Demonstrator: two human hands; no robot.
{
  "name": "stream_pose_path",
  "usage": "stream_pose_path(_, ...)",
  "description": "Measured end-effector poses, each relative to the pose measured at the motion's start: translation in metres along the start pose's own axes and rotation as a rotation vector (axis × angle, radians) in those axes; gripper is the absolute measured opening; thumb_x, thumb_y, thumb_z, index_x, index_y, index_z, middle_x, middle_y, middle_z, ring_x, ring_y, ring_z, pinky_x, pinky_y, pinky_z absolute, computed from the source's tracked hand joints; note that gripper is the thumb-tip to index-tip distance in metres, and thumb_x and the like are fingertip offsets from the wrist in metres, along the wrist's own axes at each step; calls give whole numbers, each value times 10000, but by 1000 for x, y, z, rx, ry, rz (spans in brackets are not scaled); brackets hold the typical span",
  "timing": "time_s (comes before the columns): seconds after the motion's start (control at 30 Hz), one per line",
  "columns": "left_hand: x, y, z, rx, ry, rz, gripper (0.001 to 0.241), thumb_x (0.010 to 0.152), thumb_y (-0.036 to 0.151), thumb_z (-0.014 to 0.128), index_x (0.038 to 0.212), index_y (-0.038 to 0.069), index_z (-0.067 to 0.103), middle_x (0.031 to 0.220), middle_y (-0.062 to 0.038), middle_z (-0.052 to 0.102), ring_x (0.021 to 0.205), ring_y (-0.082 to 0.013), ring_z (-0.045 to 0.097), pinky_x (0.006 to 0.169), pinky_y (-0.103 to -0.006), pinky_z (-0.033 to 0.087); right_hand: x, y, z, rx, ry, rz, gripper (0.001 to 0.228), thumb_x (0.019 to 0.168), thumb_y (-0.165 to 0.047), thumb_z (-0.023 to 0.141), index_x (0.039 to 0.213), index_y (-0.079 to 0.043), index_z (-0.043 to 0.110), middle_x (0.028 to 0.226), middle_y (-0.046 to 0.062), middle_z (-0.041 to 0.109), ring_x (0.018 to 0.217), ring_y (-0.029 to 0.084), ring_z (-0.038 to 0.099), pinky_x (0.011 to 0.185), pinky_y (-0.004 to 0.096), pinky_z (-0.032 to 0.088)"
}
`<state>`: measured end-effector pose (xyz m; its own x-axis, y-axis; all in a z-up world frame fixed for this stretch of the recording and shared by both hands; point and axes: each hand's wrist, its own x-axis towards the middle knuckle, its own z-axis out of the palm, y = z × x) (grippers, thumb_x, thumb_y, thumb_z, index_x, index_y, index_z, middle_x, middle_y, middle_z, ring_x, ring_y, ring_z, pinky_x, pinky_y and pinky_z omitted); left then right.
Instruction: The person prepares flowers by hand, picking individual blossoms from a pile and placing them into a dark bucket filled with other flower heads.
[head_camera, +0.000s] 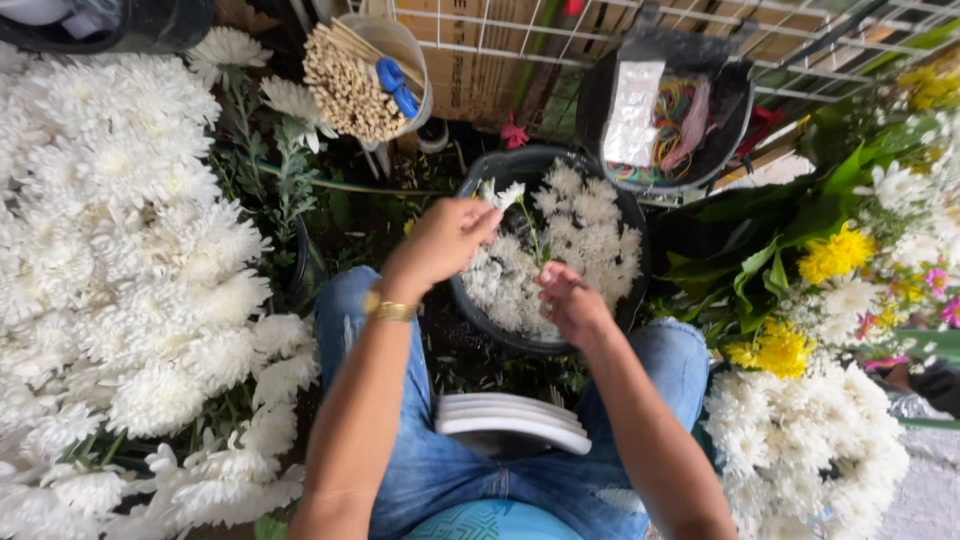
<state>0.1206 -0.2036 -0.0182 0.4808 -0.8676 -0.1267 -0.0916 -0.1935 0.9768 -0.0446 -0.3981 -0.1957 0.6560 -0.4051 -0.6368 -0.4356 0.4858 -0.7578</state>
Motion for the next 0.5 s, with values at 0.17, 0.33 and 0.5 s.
stream_pose_path(0.17,48,-138,75,-176,334,-410,777,890,488,736,1317,-141,577,1299,-315,636,1303,-378,580,1068,-461,472,19,37,21,222,-103,-98,204,970,-89,701,1149,-174,654,923,54,745,686,124,688,636,241,581)
stream_pose_path(0.33,62,-124,48,-77,366,-182,248,1043,212,549,944,52,709,775,-57,631,747,-196,592,691,-327,479,15,19,42,66,-140,-195,273,1009,-147,644,1277,-99,632,997,98,737,754,162,711,652,257,605)
stream_pose_path(0.5,35,-82,4,270,295,-183,265,1066,273,510,973,124,708,758,-30,711,702,-234,706,648,-342,548,23,15,22,-102,-33,-180,261,1017,-180,649,1258,-86,684,989,87,735,761,157,709,655,255,591)
